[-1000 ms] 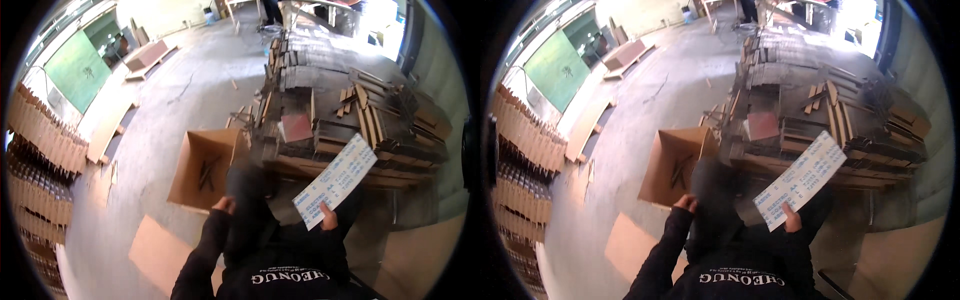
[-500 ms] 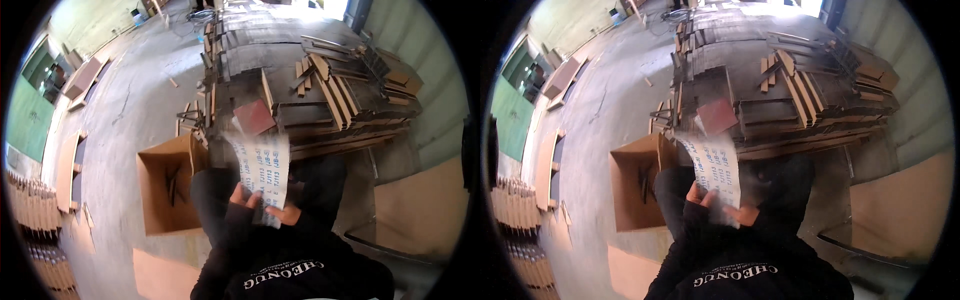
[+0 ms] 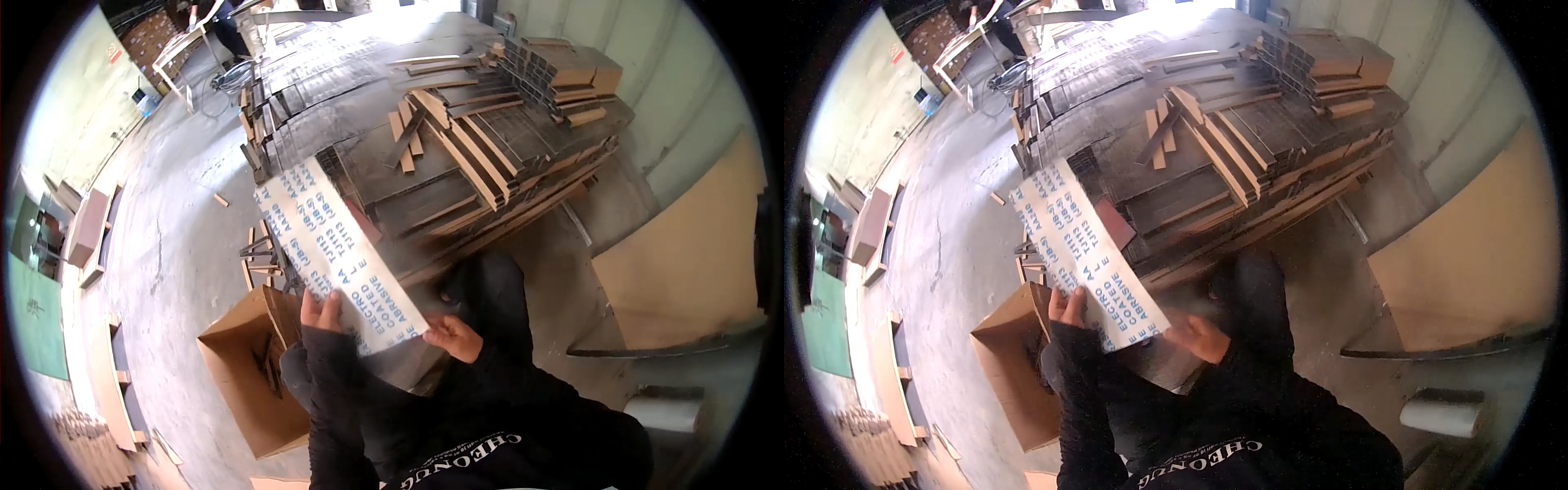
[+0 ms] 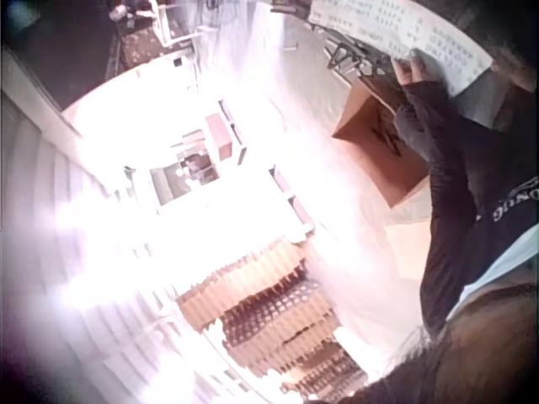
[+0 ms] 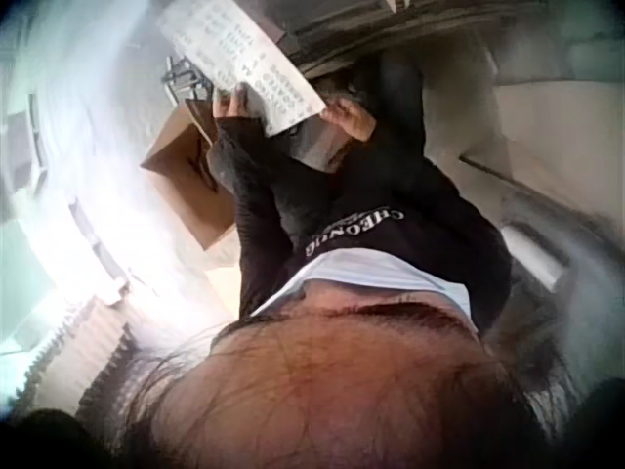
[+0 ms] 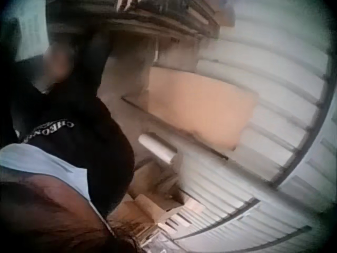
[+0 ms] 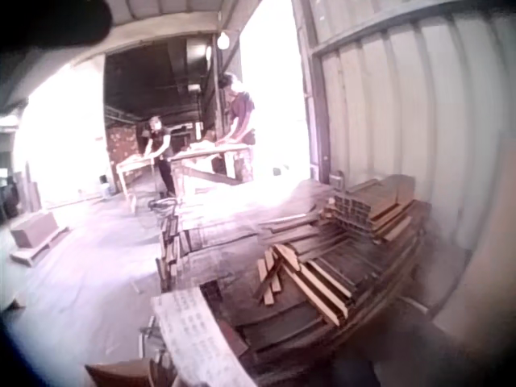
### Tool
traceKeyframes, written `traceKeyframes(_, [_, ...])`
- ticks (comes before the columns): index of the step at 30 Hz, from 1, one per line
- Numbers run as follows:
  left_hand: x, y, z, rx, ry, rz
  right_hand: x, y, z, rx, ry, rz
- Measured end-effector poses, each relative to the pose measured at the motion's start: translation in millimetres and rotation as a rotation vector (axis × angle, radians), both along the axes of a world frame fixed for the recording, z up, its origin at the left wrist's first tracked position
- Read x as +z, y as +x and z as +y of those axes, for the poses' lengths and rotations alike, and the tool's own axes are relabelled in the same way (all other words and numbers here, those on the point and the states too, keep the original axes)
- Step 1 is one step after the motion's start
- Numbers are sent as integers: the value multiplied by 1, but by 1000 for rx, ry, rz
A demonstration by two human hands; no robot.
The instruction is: The person rubs a piece of sandpaper against the ends of several thin wood strips before placing them into a box, and then picks up several larger wood slats from the floor to stack on a workbench.
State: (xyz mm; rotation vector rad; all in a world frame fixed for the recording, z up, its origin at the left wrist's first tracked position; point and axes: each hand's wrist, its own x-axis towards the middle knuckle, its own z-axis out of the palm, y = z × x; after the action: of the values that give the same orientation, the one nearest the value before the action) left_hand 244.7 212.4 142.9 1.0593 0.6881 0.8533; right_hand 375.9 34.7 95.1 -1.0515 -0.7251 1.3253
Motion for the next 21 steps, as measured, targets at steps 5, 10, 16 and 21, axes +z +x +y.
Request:
traceKeyframes(5, [28, 28, 61, 108, 265, 27, 0, 19, -4, -51, 132, 95])
traceKeyframes(10, [89, -15, 157, 353, 739, 98, -17, 34, -1, -54, 66, 60])
traceKeyframes(16, [123, -77, 166, 780, 1367, 707, -71, 45, 11, -153, 108, 24])
traceKeyframes(21, [62, -213, 103, 839, 978, 990, -95, 52, 25, -89, -82, -122])
